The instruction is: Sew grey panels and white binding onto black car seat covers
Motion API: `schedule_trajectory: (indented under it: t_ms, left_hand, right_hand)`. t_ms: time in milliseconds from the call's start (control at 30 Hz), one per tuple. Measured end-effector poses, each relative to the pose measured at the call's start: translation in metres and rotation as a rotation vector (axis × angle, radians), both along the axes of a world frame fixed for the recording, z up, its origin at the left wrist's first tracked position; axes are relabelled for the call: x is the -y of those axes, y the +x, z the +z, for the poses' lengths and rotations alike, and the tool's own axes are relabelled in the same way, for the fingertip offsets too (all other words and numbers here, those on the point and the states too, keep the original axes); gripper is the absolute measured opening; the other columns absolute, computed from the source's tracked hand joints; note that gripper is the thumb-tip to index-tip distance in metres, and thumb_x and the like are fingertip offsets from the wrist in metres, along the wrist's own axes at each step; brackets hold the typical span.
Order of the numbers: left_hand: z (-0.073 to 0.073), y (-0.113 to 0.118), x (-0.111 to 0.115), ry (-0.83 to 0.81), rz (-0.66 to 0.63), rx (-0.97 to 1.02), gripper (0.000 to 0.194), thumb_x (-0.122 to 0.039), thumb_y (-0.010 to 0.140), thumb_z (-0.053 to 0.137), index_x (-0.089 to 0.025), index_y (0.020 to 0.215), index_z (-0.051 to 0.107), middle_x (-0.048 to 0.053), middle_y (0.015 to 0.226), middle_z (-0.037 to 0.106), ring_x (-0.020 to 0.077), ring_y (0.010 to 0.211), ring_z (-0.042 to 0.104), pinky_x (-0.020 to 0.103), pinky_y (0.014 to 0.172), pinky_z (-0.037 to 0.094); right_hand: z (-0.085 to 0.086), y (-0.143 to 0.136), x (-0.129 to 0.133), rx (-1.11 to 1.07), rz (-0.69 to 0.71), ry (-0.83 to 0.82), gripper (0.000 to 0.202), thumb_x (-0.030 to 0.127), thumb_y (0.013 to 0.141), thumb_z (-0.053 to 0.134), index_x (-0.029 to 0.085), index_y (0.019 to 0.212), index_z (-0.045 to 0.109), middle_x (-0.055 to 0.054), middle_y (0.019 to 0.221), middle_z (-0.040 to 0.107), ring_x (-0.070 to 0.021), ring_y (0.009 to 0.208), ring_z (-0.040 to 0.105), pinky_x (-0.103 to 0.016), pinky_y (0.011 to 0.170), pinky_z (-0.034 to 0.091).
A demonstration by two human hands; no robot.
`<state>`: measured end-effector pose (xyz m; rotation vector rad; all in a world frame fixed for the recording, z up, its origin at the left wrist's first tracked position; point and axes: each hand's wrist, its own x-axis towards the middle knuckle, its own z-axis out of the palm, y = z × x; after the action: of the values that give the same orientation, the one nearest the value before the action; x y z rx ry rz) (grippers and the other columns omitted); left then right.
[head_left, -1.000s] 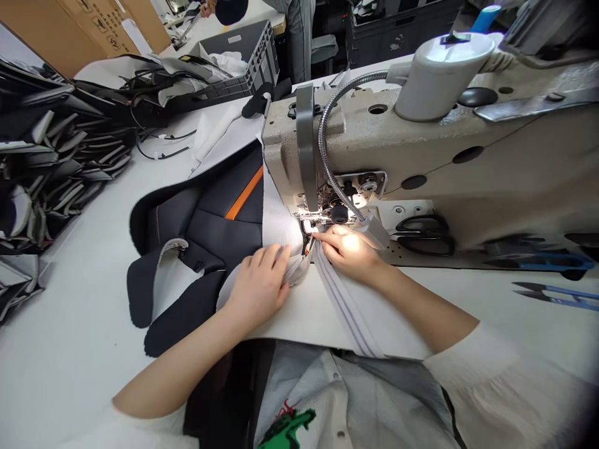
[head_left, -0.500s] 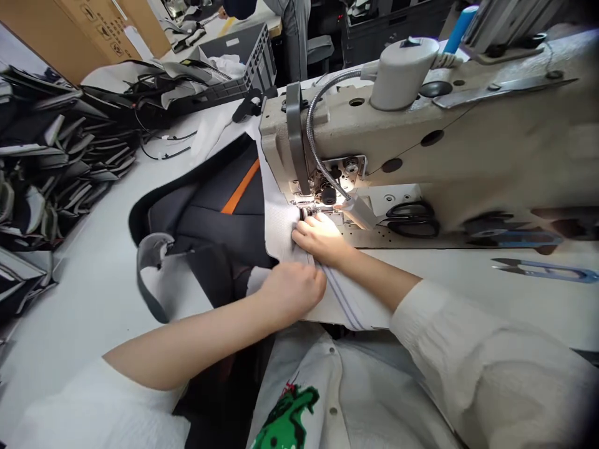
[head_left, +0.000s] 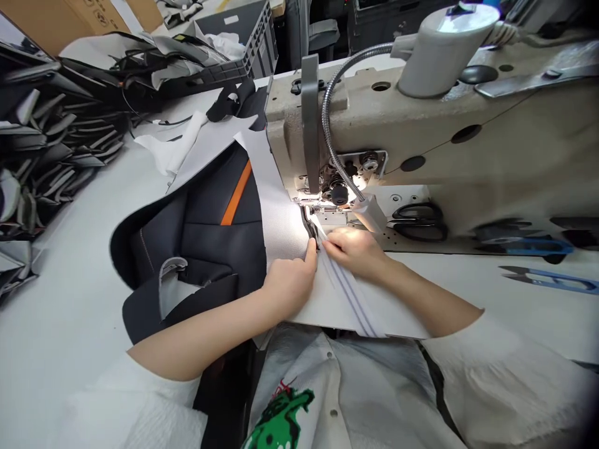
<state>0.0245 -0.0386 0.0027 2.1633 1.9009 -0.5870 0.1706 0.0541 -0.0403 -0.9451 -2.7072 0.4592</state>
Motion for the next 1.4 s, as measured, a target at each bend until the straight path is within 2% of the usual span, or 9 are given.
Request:
schedule_trajectory:
  t_ms: [167,367,600,800,900,967,1033,1167,1400]
  left_hand:
    - [0.006,-0.010,0.000,-0.018,-0.011,0.017,0.069,-0.015,0.083,0.044,-0.011,0.147,0.018,0.012,0.081,0.067,0.0255,0.072,0.066,0.034,0.063,0.049]
    - [0.012,-0.007,-0.003,-0.034,0.023,0.121,0.069,-0.022,0.082,0.041,-0.008,0.146,0.019,0.011,0.082,0.068,0.0294,0.077,0.066,0.037,0.065,0.050]
    - [0.006,-0.001,-0.007,-0.051,0.050,0.146,0.066,-0.022,0.084,0.037,-0.006,0.145,0.019,0.014,0.083,0.068,0.0298,0.077,0.067,0.038,0.066,0.051]
    - [0.012,0.001,-0.023,-0.049,0.116,0.190,0.064,-0.025,0.086,0.037,-0.005,0.144,0.020,0.016,0.090,0.068,0.0294,0.082,0.066,0.037,0.068,0.050]
    - [0.018,-0.008,-0.034,-0.014,0.078,0.274,0.049,-0.033,0.091,0.033,-0.014,0.136,0.039,0.011,0.090,0.068,0.0260,0.080,0.066,0.033,0.066,0.049]
    - [0.018,-0.016,-0.042,0.071,0.025,0.244,0.038,-0.030,0.092,0.029,-0.019,0.113,0.059,0.008,0.088,0.067,0.0232,0.079,0.065,0.031,0.065,0.048]
    - [0.014,-0.023,-0.049,0.209,-0.010,0.158,0.038,-0.027,0.093,0.028,-0.020,0.104,0.064,0.007,0.092,0.065,0.0224,0.082,0.064,0.030,0.065,0.048]
    - [-0.003,-0.032,-0.054,0.389,-0.028,0.053,0.046,-0.028,0.091,0.033,-0.023,0.136,0.044,0.009,0.105,0.060,0.0232,0.087,0.062,0.029,0.064,0.048]
    - [-0.012,-0.032,-0.053,0.406,0.018,0.012,0.051,-0.031,0.091,0.032,-0.025,0.141,0.037,0.010,0.103,0.060,0.0220,0.078,0.064,0.029,0.061,0.048]
  right_hand:
    - [-0.001,0.002,0.001,-0.007,-0.025,0.076,0.041,0.032,0.095,0.034,0.017,0.065,0.059,-0.005,0.068,0.058,-0.0163,0.070,0.051,-0.027,0.063,0.032]
    - [-0.011,-0.007,-0.012,-0.045,-0.133,0.203,0.032,0.023,0.094,0.034,0.013,0.100,0.064,-0.011,0.089,0.059,-0.0228,0.086,0.050,-0.033,0.081,0.037]
    - [-0.023,-0.024,-0.006,-0.099,-0.060,0.129,0.026,0.014,0.090,0.042,0.010,0.107,0.061,-0.011,0.090,0.058,-0.0206,0.084,0.051,-0.029,0.077,0.041]
    - [-0.015,-0.023,-0.005,-0.005,-0.159,0.174,0.034,0.021,0.091,0.044,0.015,0.120,0.059,-0.009,0.085,0.058,-0.0208,0.077,0.051,-0.028,0.061,0.036]
    - [-0.010,-0.023,-0.005,0.081,-0.178,0.194,0.036,0.021,0.091,0.044,0.017,0.124,0.057,-0.009,0.086,0.059,-0.0207,0.079,0.053,-0.028,0.058,0.033]
    - [-0.008,-0.022,-0.005,0.112,-0.175,0.196,0.036,0.022,0.091,0.044,0.019,0.125,0.057,-0.009,0.087,0.059,-0.0206,0.080,0.053,-0.027,0.057,0.032]
    - [-0.005,-0.022,-0.005,0.144,-0.163,0.198,0.036,0.022,0.092,0.042,0.020,0.125,0.056,-0.008,0.087,0.059,-0.0204,0.079,0.053,-0.027,0.057,0.032]
    - [-0.002,-0.023,-0.004,0.176,-0.141,0.196,0.034,0.019,0.093,0.042,0.018,0.124,0.056,-0.008,0.085,0.058,-0.0192,0.075,0.052,-0.028,0.058,0.033]
    - [-0.001,-0.024,-0.004,0.197,-0.077,0.260,0.036,0.014,0.092,0.041,0.009,0.126,0.053,-0.010,0.087,0.057,-0.0200,0.077,0.052,-0.028,0.067,0.037]
